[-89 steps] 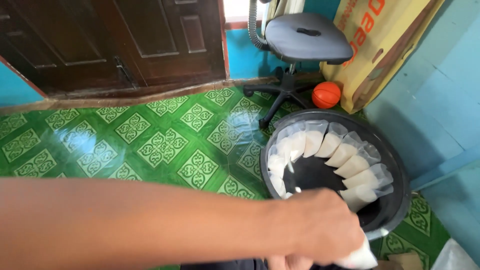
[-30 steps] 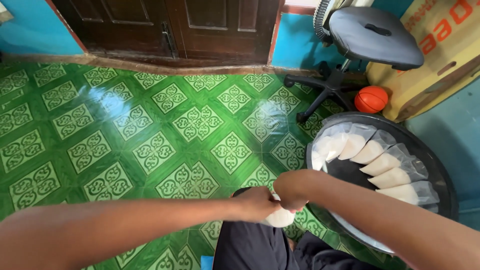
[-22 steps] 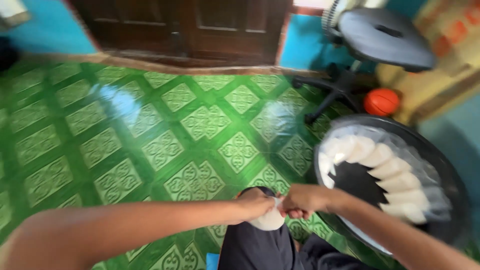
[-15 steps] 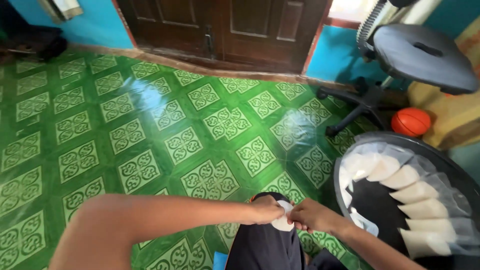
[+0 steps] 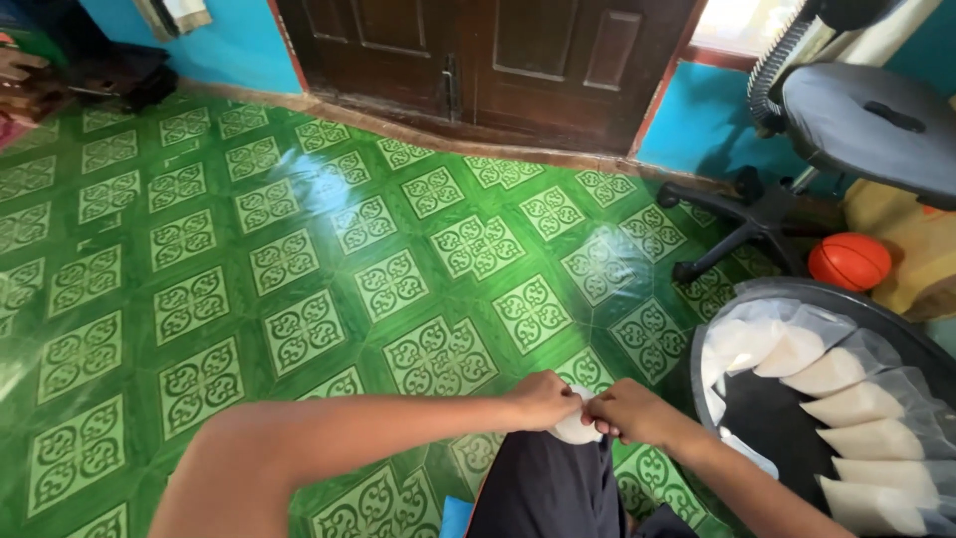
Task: Sealing liquid-filled plastic bags by twisting and tying the tops into knots.
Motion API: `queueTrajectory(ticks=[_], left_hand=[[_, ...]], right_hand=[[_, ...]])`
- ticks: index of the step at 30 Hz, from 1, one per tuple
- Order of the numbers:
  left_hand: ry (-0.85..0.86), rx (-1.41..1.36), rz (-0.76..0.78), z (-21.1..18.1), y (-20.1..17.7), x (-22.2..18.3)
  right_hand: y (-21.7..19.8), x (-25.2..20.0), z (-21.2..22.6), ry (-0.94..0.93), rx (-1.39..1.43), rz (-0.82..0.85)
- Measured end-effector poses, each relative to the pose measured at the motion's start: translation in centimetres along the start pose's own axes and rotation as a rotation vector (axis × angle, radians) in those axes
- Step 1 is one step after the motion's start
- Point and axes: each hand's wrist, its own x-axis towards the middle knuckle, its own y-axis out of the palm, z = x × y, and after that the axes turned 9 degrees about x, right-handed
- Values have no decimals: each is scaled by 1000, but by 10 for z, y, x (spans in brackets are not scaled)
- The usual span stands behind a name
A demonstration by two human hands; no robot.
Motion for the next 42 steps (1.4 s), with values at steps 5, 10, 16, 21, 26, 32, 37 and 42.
queueTrajectory(ticks=[5,10,16,21,26,32,37,42], left_hand=[[-14,-119,-11,-15,-47,-55],[-94,-135,-85,-6,-78,-95],[-158,-218,-159,3,-102,-150],[-118,-360,-164,-8,-119,-201],[-113,-371,-156,-5,-121,-237],[-80,-353,-178,3,-119,-261],[-108,-365,-133,1,-122,-272],[-107,-393,-147,6,-118,-263]], right_hand=[[20,-28,45,-19,-42,67],[49,-39,79,-20,-101,154],[86,-59,104,-32,-67,271],[105,-63,97,-129,-46,402],[124,-72,92,-117,-11,435],[140,-79,97,-133,-2,529],[145,-79,94,-61,-9,480],[143,-81,96,-115,11,493]])
